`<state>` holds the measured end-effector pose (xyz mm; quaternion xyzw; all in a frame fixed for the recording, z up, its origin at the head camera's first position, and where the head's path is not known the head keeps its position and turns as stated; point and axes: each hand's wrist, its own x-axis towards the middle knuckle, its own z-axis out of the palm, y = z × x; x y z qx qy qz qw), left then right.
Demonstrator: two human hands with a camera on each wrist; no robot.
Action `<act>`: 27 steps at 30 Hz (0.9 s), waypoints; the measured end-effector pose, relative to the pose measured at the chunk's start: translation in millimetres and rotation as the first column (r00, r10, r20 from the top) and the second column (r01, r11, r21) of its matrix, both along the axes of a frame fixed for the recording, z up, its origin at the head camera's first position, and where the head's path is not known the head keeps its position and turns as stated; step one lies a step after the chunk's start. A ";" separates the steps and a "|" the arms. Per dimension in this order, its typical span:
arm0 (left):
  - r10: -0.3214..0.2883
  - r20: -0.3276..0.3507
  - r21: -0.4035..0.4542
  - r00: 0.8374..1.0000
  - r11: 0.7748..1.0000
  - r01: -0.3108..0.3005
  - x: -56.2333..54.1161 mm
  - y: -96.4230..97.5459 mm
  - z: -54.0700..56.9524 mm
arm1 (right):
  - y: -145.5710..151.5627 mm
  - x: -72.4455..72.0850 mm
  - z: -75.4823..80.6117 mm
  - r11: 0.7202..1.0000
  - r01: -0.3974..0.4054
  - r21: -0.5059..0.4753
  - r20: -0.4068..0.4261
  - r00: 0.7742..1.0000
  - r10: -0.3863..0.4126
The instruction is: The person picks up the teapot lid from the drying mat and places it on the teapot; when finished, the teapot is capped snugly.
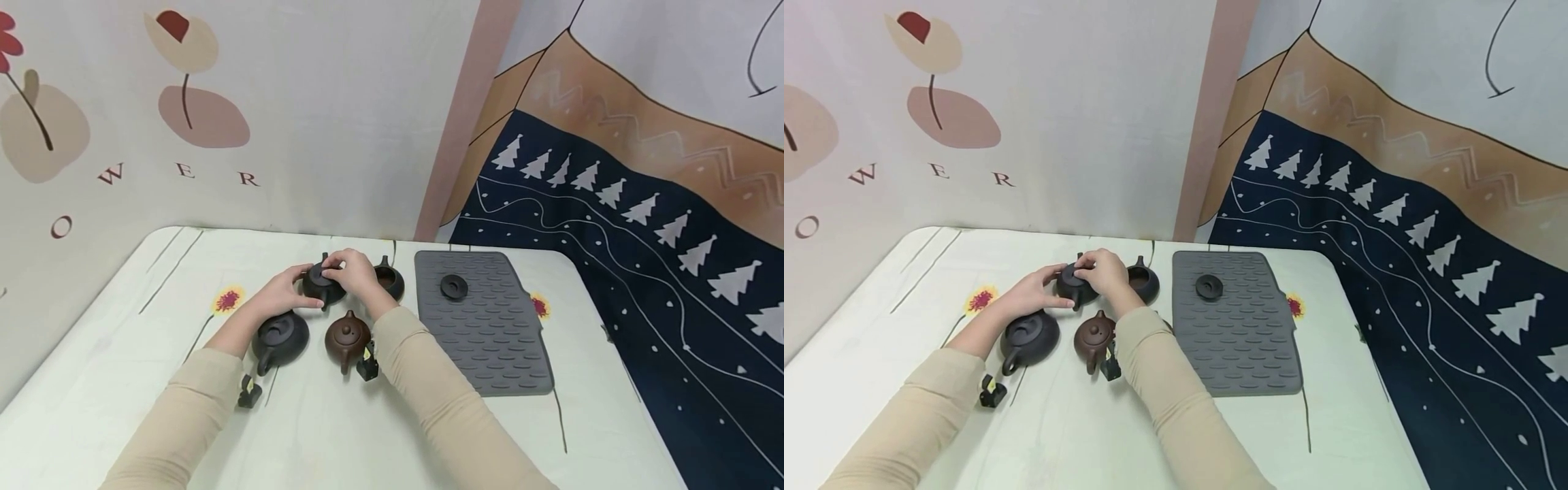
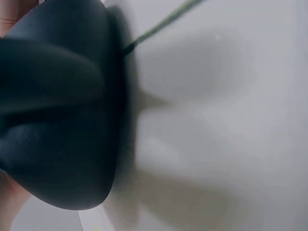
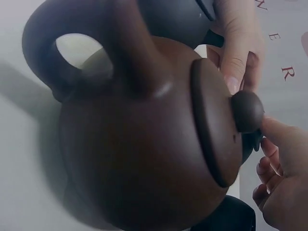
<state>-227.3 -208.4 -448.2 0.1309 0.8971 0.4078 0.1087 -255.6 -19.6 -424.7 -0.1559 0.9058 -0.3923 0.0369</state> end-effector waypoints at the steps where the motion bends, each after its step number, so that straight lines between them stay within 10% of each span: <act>1: 0.002 0.003 0.000 1.000 1.000 -0.002 0.3 0.0 -0.4 | -0.3 0.3 -0.9 1.000 0.001 -0.002 0.005 1.000 -0.001; 27: 0.012 0.012 -0.015 1.000 1.000 -0.012 0.2 0.1 0.0 | 46.2 8.0 41.4 0.995 -0.088 -0.043 -0.042 0.995 0.086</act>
